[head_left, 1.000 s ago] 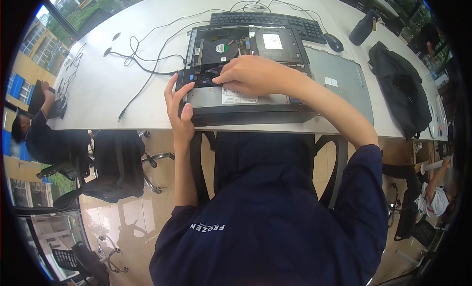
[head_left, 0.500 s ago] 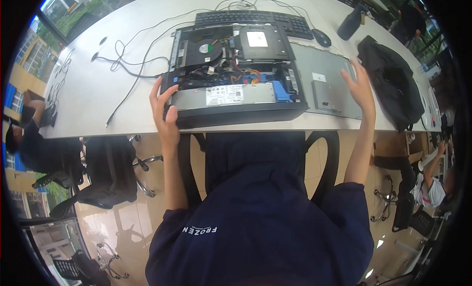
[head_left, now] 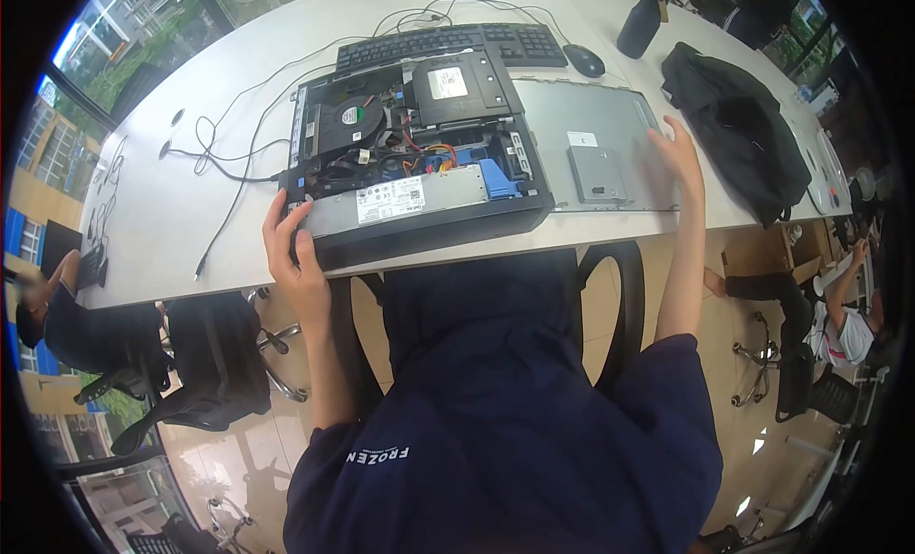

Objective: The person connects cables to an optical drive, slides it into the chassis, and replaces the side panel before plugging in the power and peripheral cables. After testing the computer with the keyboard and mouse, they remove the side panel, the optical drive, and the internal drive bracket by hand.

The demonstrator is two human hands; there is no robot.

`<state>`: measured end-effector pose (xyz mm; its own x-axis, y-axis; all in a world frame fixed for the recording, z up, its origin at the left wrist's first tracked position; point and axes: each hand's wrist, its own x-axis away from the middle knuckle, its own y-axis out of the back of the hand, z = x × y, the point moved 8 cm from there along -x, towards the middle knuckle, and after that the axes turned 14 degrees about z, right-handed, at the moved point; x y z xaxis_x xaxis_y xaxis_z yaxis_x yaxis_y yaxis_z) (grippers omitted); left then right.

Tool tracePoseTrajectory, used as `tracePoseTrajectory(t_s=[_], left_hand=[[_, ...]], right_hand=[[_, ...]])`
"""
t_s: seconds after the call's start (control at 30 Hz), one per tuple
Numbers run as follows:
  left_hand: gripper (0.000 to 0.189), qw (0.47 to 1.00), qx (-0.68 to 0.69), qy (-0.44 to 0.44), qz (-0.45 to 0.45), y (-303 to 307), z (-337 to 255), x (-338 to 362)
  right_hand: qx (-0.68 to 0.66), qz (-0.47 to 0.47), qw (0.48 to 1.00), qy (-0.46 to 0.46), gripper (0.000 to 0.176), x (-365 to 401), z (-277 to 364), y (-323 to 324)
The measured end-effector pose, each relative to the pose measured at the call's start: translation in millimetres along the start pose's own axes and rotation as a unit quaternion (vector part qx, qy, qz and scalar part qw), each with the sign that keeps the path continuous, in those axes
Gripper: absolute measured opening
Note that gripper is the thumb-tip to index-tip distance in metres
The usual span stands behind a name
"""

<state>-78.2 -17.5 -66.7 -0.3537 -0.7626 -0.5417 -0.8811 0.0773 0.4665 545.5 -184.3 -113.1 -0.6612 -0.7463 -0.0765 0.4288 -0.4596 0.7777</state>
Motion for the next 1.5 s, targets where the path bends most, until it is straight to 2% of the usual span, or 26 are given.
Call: tracePoseTrajectory(t_s=[0.03, 0.1, 0.13, 0.17, 0.23, 0.27, 0.3, 0.37, 0.43, 0.53, 0.63, 0.77, 0.83, 0.87, 0.93, 0.97, 1.03, 1.1, 1.13, 1.2, 1.23, 1.3, 1.37, 1.43, 1.47, 1.5], left_hand=[[0.032, 1.000, 0.001, 0.000, -0.004, 0, 0, 1], [0.031, 1.000, 0.004, -0.002, -0.007, 0, 1, 1], [0.031, 1.000, 0.007, -0.001, -0.010, 0, 2, 1], [0.031, 1.000, 0.008, -0.002, -0.012, 0, 2, 1], [0.031, 1.000, 0.006, -0.003, -0.014, 0, 2, 1], [0.031, 1.000, 0.007, -0.003, -0.015, 0, 2, 1], [0.030, 1.000, 0.007, -0.005, -0.017, 0, 1, 1], [0.030, 1.000, 0.010, -0.009, -0.018, -1, 0, 0], [0.030, 1.000, 0.006, -0.010, -0.015, 0, 0, 0], [0.031, 1.000, -0.011, -0.008, -0.004, 0, 0, -1], [0.033, 1.000, -0.007, -0.004, -0.013, 0, -3, 0], [0.039, 1.000, -0.020, -0.003, -0.013, -2, -3, 3], [0.051, 0.978, -0.177, -0.038, -0.105, 3, -22, 13], [0.051, 0.978, -0.176, -0.038, -0.108, -1, -27, 16], [0.061, 0.964, -0.104, -0.205, -0.135, -5, -62, 35], [0.059, 0.964, -0.076, -0.238, -0.091, -13, -70, 40], [0.049, 0.958, -0.062, -0.278, 0.023, -33, -96, 41], [0.060, 0.956, -0.017, -0.257, 0.139, -62, -119, 31], [0.060, 0.943, -0.028, -0.286, 0.168, -74, -132, 28], [0.073, 0.929, -0.019, -0.334, 0.160, -95, -139, 25], [0.073, 0.930, -0.024, -0.332, 0.156, -101, -145, 23], [0.076, 0.932, 0.117, -0.307, 0.152, -106, -150, 16], [0.069, 0.921, 0.080, -0.354, 0.142, -113, -160, 10], [0.053, 0.914, 0.084, -0.368, 0.151, -110, -147, 5], [0.036, 0.915, 0.126, -0.371, 0.090, -95, -145, 8], [0.030, 0.918, 0.111, -0.376, 0.067, -88, -133, 10]], right_hand=[[0.000, -0.002, 1.000, -0.001, 0.067, -2, -5, 8], [-0.207, 0.114, 0.964, -0.122, 0.059, -5, -31, 6], [-0.280, 0.143, 0.941, -0.122, 0.050, 5, -25, 11], [-0.279, 0.142, 0.942, -0.120, 0.050, 5, -26, 18], [-0.323, 0.240, 0.910, -0.104, 0.042, 11, -19, 16], [-0.392, 0.307, 0.866, -0.049, 0.037, 18, -6, 13], [-0.392, 0.306, 0.866, -0.049, 0.037, 17, -12, 9], [-0.268, 0.293, 0.917, 0.036, 0.034, 14, -16, 6], [-0.322, 0.270, 0.908, 0.011, 0.028, 29, -19, 7], [-0.408, 0.204, 0.883, 0.105, 0.013, 29, -29, 19], [-0.481, 0.146, 0.858, 0.102, 0.010, 60, -19, 42], [-0.400, 0.043, 0.909, 0.108, 0.011, 96, -19, 102], [-0.420, -0.011, 0.901, 0.109, 0.011, 124, -7, 126], [-0.440, -0.018, 0.889, 0.122, 0.009, 136, -3, 135], [-0.445, -0.059, 0.886, 0.115, 0.010, 161, -10, 155], [-0.456, -0.097, 0.878, 0.105, 0.011, 173, -14, 161], [-0.527, -0.082, 0.835, 0.136, 0.013, 184, -18, 165], [-0.547, -0.042, 0.821, 0.160, 0.015, 196, -5, 155], [-0.559, -0.026, 0.811, 0.172, 0.015, 199, -1, 151], [-0.574, 0.020, 0.800, 0.173, 0.013, 204, 23, 137], [-0.576, 0.025, 0.798, 0.177, 0.013, 206, 41, 121], [-0.646, 0.146, 0.711, 0.234, 0.010, 212, 95, 80], [-0.642, 0.160, 0.700, 0.270, 0.010, 209, 129, 52], [-0.640, 0.167, 0.689, 0.298, 0.010, 203, 140, 31], [-0.660, 0.184, 0.673, 0.279, 0.011, 196, 139, 16], [-0.678, 0.200, 0.656, 0.265, 0.012, 188, 140, 6]])
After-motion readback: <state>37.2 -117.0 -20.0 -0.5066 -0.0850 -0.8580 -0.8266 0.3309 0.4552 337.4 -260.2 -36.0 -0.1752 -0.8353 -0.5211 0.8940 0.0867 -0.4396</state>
